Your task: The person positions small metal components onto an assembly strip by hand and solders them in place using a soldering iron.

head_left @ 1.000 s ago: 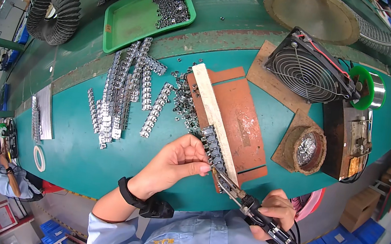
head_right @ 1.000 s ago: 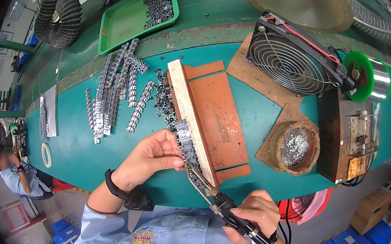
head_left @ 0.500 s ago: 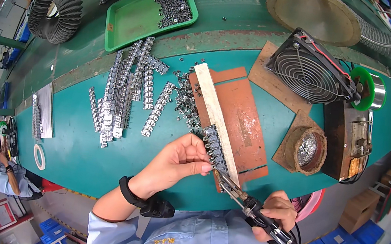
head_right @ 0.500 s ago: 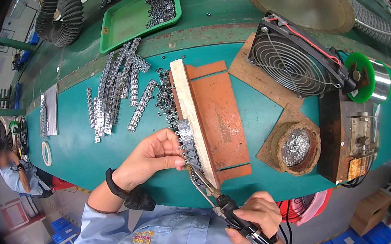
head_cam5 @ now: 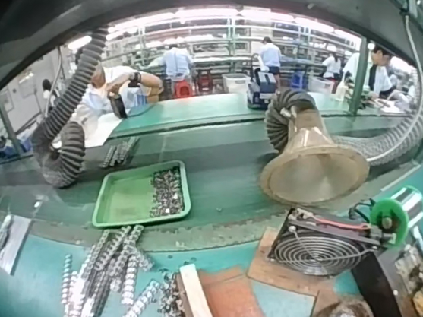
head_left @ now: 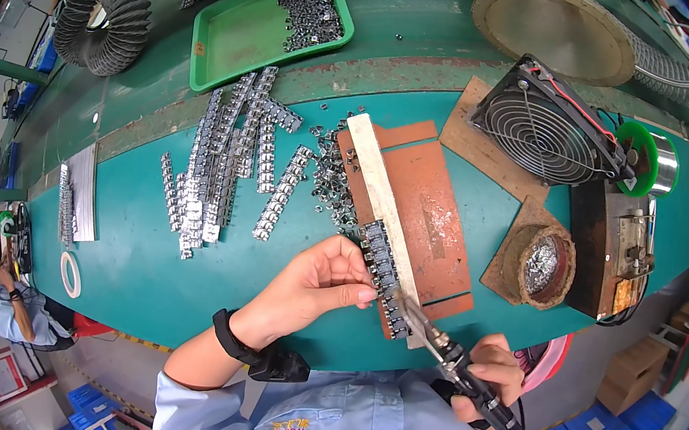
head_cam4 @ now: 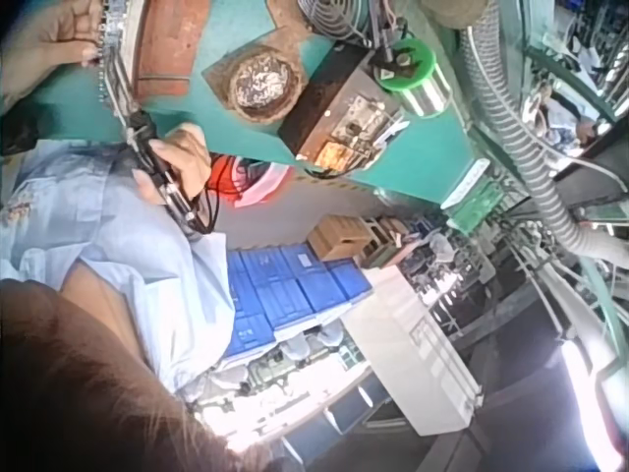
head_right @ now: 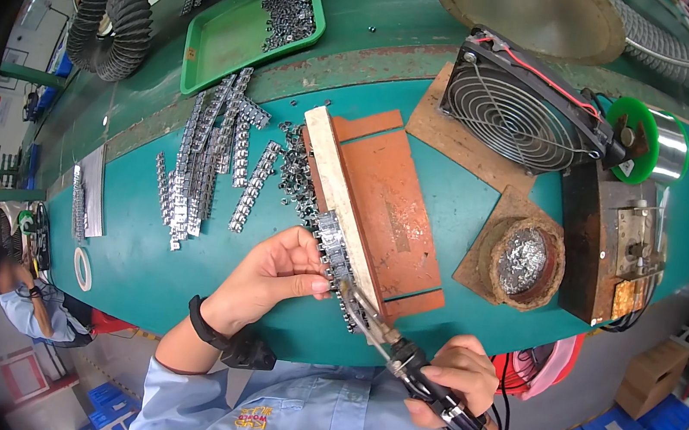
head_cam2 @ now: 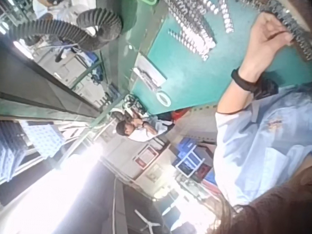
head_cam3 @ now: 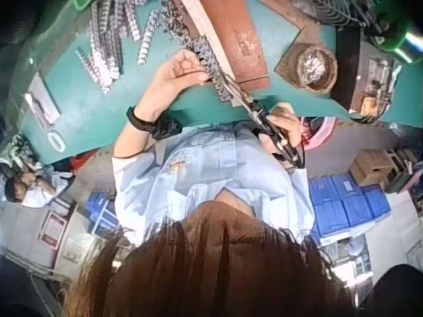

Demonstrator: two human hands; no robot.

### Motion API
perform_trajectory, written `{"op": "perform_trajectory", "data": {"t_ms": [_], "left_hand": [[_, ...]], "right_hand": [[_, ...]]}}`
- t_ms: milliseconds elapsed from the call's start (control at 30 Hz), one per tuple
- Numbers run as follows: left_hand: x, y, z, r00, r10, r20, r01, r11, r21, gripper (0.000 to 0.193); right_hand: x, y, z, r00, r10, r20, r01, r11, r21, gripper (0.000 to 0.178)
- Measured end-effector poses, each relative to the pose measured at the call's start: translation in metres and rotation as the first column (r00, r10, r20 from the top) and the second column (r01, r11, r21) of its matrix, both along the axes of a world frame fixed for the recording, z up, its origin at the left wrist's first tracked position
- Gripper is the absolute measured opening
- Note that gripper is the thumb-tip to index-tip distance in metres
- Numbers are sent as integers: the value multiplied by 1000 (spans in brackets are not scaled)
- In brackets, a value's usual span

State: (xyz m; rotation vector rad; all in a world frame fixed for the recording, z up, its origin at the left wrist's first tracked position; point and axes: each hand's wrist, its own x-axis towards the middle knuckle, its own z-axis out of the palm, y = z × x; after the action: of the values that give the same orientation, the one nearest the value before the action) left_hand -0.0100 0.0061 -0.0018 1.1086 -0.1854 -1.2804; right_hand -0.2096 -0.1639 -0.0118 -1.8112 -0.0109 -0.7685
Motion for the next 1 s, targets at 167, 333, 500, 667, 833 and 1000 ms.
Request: {"op": "perform_trajectory", "data": {"t_ms": [167,333,500,667,833,1000], "left_hand": [[0,0,-1,1000,-4,-7,4,1000,-13,19],[0,0,-1,1000,-9,1,9,1000,-16,19],[0,2,-1,999,-6,34,6,1000,-13,18],[7,6,12,964,79,254,-103,991,81,11],[18,14,20,537,-26,843,-309,924,225,9],[19,8,12,108,-175,979,-404,892,204,13]], "right_hand": [[2,9,-26,990,-144,3,142,985,102,47],[7,21,-23,951,-293,-96,308,912,272,57],[10,18,-24,960,-280,-14,277,938,210,59],[9,19,-26,955,-297,-5,292,934,205,58],[6,17,-30,962,-272,16,265,947,179,56],[6,19,-30,963,-271,14,262,941,213,54]]}}
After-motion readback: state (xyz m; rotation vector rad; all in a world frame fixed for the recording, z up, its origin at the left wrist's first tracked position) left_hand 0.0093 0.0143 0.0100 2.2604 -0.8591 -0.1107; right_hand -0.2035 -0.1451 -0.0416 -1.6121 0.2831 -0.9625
